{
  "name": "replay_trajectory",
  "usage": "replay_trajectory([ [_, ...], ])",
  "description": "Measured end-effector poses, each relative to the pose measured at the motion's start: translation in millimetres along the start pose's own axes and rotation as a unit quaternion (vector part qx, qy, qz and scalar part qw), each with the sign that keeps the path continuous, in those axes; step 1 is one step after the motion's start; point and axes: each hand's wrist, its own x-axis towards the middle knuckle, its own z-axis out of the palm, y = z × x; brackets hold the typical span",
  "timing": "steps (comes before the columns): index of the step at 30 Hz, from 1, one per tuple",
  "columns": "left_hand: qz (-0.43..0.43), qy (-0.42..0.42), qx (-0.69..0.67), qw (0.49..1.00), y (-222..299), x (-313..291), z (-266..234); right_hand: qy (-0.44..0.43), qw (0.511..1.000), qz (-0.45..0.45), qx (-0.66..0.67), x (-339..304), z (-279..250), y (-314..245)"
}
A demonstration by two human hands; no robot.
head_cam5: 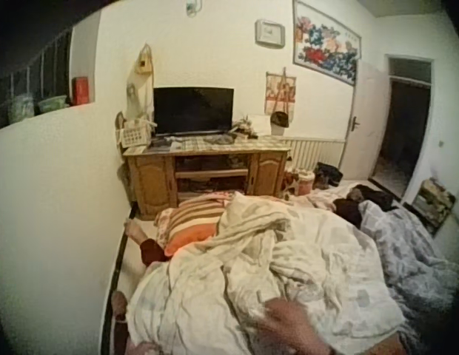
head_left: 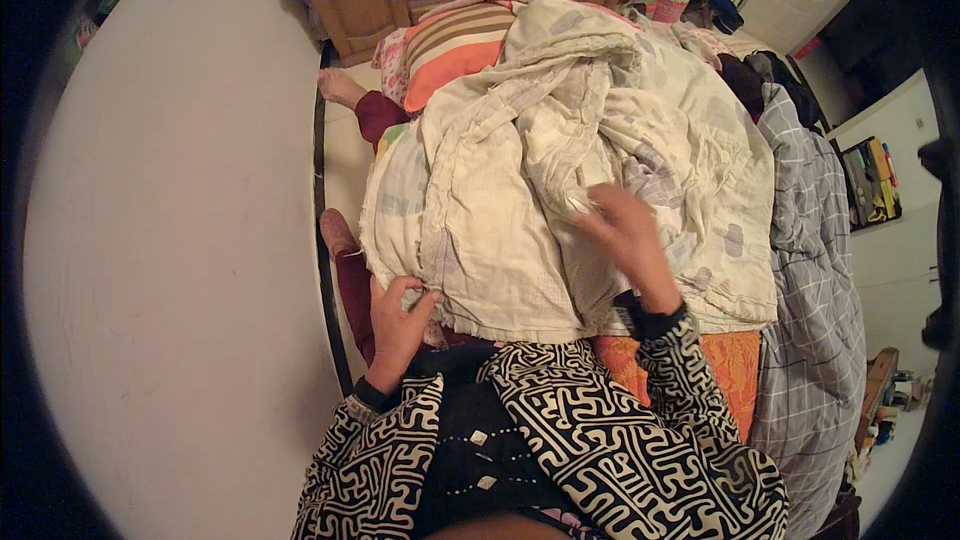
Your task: The person folds a pink top, a yellow garment, and a white quilted jacket on a bed. They smooth and align each item before folding it into a compact shape.
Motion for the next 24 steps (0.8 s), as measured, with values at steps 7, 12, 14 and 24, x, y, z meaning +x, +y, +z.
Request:
replay_trajectory([
  [7,0.02,0.003,-0.009,1.0,-1,6,-6,0.014,0.993,0.069,0.09,13,17,-12],
  [12,0.045,-0.013,0.013,0.999,-6,12,0,0.26,0.911,0.024,0.32,35,-122,-17],
  [14,0.025,-0.024,-0.033,0.999,-10,14,-5,0.31,0.842,0.014,0.442,30,-139,-9],
  [24,0.022,0.004,-0.026,0.999,0,13,-22,0.056,0.928,0.137,0.342,56,-56,-46],
])
